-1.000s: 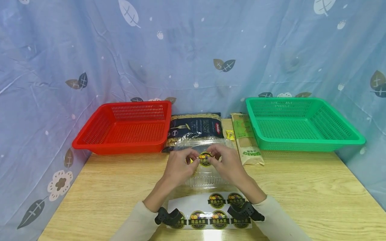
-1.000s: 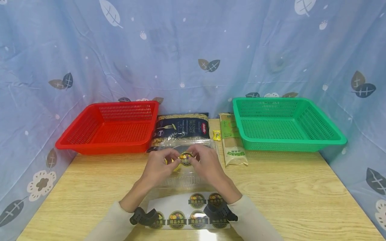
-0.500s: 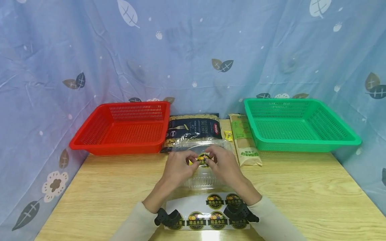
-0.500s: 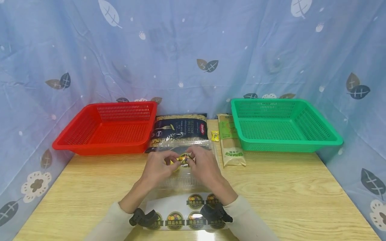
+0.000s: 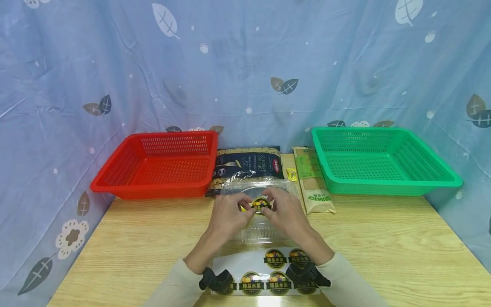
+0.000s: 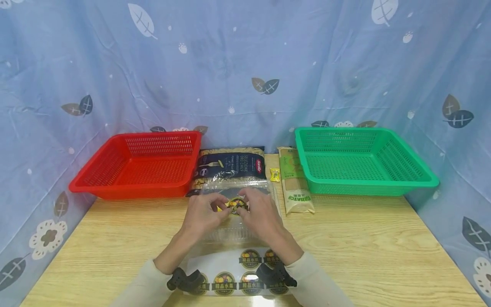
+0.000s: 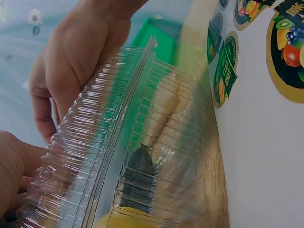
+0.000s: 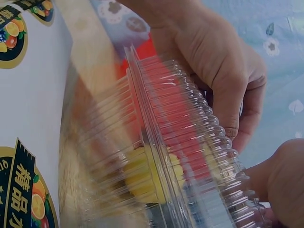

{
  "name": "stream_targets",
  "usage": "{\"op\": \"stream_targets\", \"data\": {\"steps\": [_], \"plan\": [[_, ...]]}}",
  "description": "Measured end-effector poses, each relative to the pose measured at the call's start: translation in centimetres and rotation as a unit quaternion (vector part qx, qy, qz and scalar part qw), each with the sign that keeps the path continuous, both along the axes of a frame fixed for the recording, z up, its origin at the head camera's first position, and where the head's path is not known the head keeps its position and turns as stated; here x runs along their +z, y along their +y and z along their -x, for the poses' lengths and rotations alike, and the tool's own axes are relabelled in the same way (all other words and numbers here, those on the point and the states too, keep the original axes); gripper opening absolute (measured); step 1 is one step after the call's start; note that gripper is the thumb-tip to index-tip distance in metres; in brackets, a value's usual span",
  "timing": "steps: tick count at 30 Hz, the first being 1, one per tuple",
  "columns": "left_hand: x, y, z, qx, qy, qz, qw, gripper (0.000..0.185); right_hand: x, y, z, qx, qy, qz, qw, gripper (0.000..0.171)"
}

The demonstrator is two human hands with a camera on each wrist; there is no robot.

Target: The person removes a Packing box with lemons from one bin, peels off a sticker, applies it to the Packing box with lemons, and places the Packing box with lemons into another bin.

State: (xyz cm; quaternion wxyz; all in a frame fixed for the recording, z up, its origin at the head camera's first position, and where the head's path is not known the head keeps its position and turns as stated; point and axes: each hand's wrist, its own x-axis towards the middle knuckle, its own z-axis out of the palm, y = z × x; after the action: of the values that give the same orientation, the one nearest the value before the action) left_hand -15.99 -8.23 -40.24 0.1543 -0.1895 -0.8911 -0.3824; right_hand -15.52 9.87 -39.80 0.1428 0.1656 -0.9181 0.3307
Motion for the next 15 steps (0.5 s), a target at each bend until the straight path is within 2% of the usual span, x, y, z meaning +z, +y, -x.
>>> {"op": "stream_targets", "data": {"steps": [7,15], "plan": [[-0.06,-0.12,0.02,-0.002,0.007,-0.002,1.0,0.017,-0.15,-0.07,-0.08,-0.01,0.015,-0.011,1.0,0.022],[-0.08,-0.21,-0.13,-0.002,0.022,0.001,0.9998,0.016,-0.48,0.02,-0.21,0.002,0.075,-0.055,0.996,0.008]]}}
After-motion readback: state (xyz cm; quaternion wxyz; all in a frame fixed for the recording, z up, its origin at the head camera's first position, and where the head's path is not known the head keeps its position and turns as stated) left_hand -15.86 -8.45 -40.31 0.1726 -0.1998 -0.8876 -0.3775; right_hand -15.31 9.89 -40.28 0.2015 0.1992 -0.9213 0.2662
